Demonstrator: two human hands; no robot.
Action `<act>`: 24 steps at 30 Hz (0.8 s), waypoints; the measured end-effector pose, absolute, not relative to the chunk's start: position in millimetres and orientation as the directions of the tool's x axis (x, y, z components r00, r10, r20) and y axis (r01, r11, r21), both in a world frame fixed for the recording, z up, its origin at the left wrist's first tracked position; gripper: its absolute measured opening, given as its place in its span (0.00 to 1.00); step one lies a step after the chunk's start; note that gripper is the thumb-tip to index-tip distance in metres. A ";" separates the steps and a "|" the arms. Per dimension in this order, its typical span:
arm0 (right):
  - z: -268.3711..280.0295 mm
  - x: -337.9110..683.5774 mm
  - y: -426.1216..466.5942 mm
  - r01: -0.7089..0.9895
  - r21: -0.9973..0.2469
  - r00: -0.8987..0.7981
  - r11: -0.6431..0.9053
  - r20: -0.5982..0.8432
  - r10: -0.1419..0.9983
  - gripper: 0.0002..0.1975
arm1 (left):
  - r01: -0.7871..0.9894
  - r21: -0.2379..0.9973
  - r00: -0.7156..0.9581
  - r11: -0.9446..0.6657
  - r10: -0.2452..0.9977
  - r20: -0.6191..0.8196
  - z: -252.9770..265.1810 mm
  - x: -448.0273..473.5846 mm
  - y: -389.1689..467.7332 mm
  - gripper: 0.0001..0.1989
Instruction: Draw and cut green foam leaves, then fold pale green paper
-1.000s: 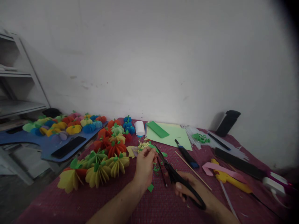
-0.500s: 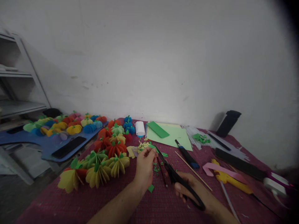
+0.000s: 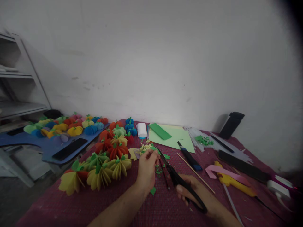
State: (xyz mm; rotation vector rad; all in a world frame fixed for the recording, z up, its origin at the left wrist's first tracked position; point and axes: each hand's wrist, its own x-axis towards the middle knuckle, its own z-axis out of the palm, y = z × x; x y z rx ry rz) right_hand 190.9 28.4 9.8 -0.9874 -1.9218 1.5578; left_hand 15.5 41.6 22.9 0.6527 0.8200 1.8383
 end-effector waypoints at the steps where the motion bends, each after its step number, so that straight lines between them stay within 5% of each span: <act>1: 9.9 190.5 28.3 0.236 -0.967 -0.628 0.090 -0.081 0.774 0.24 | -0.566 0.773 -0.374 -0.289 0.925 0.072 22.6 15.6 41.9 0.14; 10: 3.7 182.8 27.6 0.165 -0.986 -0.570 0.012 -0.086 0.817 0.23 | -0.645 0.713 -0.366 -0.274 0.930 0.027 22.5 15.9 41.8 0.12; 16: -5.2 194.8 51.8 0.322 -0.937 -0.246 0.134 0.054 0.968 0.24 | -0.653 0.723 -0.311 -0.225 0.950 0.015 25.1 14.5 40.8 0.13; 21: -11.3 213.0 74.6 0.783 -0.596 -0.052 0.178 0.222 0.974 0.17 | -0.595 0.785 -0.240 -0.171 0.970 0.029 19.6 16.1 40.0 0.13; 24: -15.2 216.9 80.4 0.914 -0.385 -0.046 0.130 0.221 0.974 0.16 | -0.464 0.872 -0.197 -0.154 0.978 0.068 12.7 18.1 40.1 0.13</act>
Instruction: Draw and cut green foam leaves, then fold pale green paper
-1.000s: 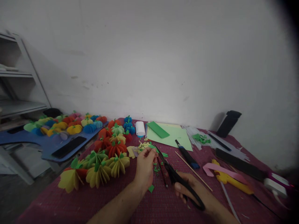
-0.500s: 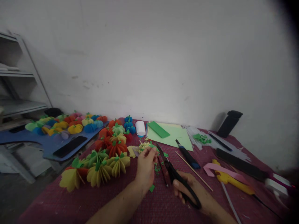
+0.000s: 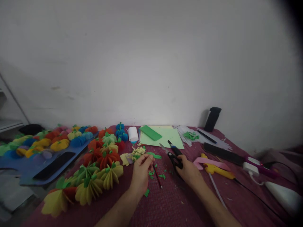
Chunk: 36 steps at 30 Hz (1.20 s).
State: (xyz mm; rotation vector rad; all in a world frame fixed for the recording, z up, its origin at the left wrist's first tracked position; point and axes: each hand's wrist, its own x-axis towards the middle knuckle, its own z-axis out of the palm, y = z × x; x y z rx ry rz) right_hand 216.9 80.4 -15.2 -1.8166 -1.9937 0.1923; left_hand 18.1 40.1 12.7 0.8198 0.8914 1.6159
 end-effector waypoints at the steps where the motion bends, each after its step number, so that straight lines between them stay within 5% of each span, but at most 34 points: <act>1: -16.4 216.8 80.8 0.924 -0.359 -0.052 0.130 0.219 0.974 0.16 | -0.413 0.898 -0.178 -0.150 0.981 0.082 10.7 19.0 40.0 0.12; 10: -9.6 211.2 70.6 0.932 -0.297 -0.112 0.207 0.307 0.945 0.09 | -0.126 0.983 -0.024 -0.130 0.991 0.128 3.6 29.9 34.5 0.11; 13: -1.3 207.5 67.4 0.781 -0.523 -0.136 0.342 0.392 0.910 0.12 | -0.092 0.988 0.001 -0.127 0.992 0.127 2.2 31.8 32.7 0.11; 15: 2.8 203.3 64.1 0.503 -0.766 -0.173 0.400 0.364 0.915 0.14 | -0.077 0.988 0.020 -0.136 0.990 0.137 1.8 32.9 31.9 0.11; 19: 5.9 195.0 56.1 0.115 -0.967 -0.329 0.226 0.178 0.928 0.16 | -0.091 0.983 0.067 -0.160 0.984 0.166 1.8 34.6 31.6 0.10; 27: 5.6 190.1 52.1 -0.115 -0.992 -0.378 0.058 0.097 0.921 0.14 | -0.118 0.976 0.085 -0.183 0.977 0.193 1.5 35.7 31.2 0.09; 36: 6.2 189.5 49.6 -0.011 -0.992 -0.361 0.127 0.123 0.925 0.14 | -0.135 0.977 0.022 -0.164 0.986 0.168 3.1 38.7 28.4 0.11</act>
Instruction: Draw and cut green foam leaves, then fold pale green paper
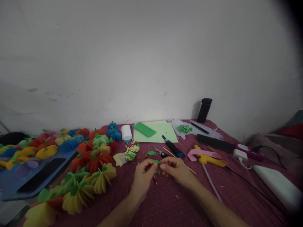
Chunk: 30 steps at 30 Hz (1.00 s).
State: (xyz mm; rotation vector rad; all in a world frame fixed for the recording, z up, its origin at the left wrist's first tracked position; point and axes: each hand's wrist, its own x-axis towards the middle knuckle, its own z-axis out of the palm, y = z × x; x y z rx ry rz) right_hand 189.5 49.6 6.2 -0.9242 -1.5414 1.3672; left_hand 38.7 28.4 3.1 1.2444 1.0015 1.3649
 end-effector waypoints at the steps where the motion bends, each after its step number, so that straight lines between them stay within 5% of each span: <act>1: 5.4 189.3 49.8 0.014 -0.989 -0.362 0.148 0.133 0.923 0.13 | -0.134 0.978 0.010 -0.162 0.986 0.164 3.3 39.2 28.0 0.11; 17: 5.9 189.9 46.7 0.146 -0.955 -0.394 0.256 0.181 0.901 0.12 | -0.046 0.990 0.081 -0.135 0.987 0.138 5.8 34.1 29.0 0.12; 30: 18.4 196.7 47.3 0.116 -0.976 -0.352 0.185 0.134 0.926 0.07 | -0.019 0.985 -0.082 -0.172 0.982 0.170 7.1 19.3 39.7 0.13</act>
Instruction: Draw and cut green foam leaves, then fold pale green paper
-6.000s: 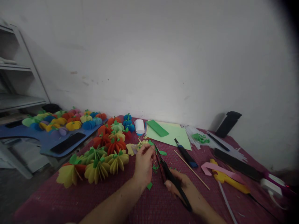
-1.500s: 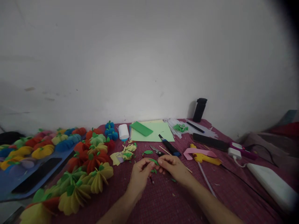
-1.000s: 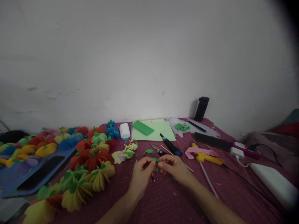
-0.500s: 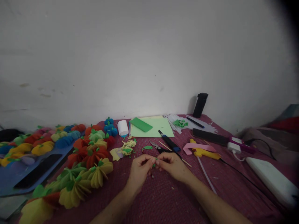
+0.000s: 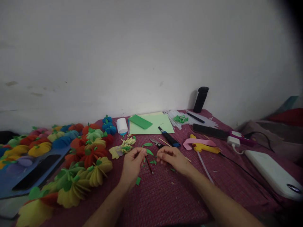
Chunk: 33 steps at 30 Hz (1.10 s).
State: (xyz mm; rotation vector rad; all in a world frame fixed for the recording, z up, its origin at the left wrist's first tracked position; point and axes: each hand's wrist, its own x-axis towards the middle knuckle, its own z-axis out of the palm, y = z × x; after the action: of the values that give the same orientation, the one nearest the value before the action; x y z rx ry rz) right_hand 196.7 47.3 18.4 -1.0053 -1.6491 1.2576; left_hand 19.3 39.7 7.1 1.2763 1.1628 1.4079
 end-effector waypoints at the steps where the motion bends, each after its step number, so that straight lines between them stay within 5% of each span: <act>1: 18.4 195.2 46.5 0.119 -0.970 -0.353 0.211 0.158 0.922 0.06 | -0.017 0.986 -0.063 -0.166 0.984 0.164 6.5 21.5 38.7 0.12; 9: 7.1 189.1 47.6 0.182 -0.941 -0.352 0.285 0.208 0.913 0.09 | -0.020 0.992 0.008 -0.127 0.992 0.127 7.7 35.3 30.7 0.09; 17: 7.4 191.5 49.1 0.251 -0.915 -0.289 0.317 0.241 0.926 0.10 | -0.166 0.977 -0.170 -0.130 0.980 0.102 8.8 22.8 38.9 0.15; 23: 5.6 190.2 46.9 0.452 -0.707 -0.233 0.543 0.494 0.838 0.08 | -0.331 0.942 0.005 0.058 0.998 -0.060 10.6 33.7 31.9 0.22; 33: 0.8 191.6 46.5 0.520 -0.571 -0.278 0.636 0.590 0.758 0.06 | -0.410 0.907 0.035 0.091 0.996 -0.084 6.5 35.5 32.5 0.18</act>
State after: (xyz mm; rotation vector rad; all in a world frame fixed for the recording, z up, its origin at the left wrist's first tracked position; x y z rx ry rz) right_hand 191.6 46.5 0.8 -1.0048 -1.9543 0.3324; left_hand 35.5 32.5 6.5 0.8387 0.9228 1.3033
